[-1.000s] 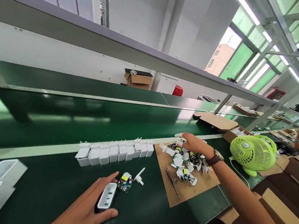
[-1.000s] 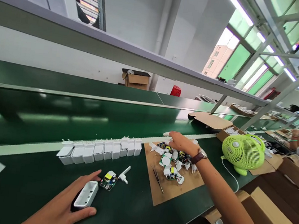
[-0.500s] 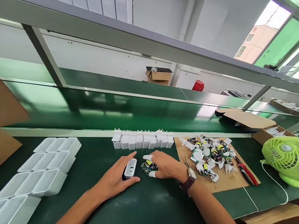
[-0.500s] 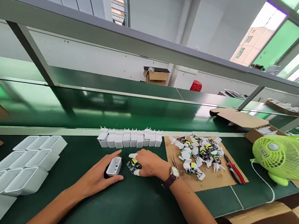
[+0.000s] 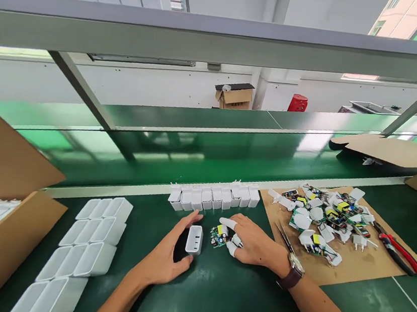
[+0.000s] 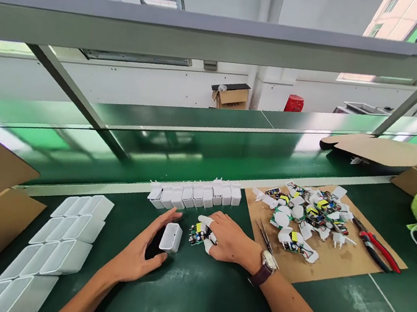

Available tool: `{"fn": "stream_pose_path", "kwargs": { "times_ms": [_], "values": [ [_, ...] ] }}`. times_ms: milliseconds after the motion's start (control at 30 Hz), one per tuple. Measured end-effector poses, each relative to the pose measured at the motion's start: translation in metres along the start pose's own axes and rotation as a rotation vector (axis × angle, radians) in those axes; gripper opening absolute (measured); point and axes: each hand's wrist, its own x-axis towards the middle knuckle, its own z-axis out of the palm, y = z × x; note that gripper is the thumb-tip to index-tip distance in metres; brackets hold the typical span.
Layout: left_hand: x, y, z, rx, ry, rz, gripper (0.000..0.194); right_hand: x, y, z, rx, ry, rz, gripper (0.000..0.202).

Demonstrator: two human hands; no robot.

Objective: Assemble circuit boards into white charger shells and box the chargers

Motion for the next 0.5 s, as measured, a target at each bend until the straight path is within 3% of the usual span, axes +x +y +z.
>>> {"fn": "stream_pose_path", "kwargs": {
  "times_ms": [133, 333, 433, 500],
  "values": [
    [0.003, -0.001, 0.006, -0.069, 0.018, -0.036, 0.08, 0.001, -0.005, 0.01, -0.03, 0.129, -0.077, 0.058],
    [0.01, -0.004, 0.011, 0.274, 0.328, -0.193, 0.08, 0.005, -0.01, 0.015, -0.155, 0.253, -0.077, 0.047],
    [0.01, -0.001, 0.006, 0.295, 0.289, -0.197, 0.095, 0.006, -0.01, 0.015, -0.117, 0.352, -0.042, 0.057],
    [0.01, 0.0, 0.004, 0.276, 0.232, -0.214, 0.09, 0.007, -0.012, 0.015, -0.06, 0.427, -0.03, 0.065]
  ]
}}
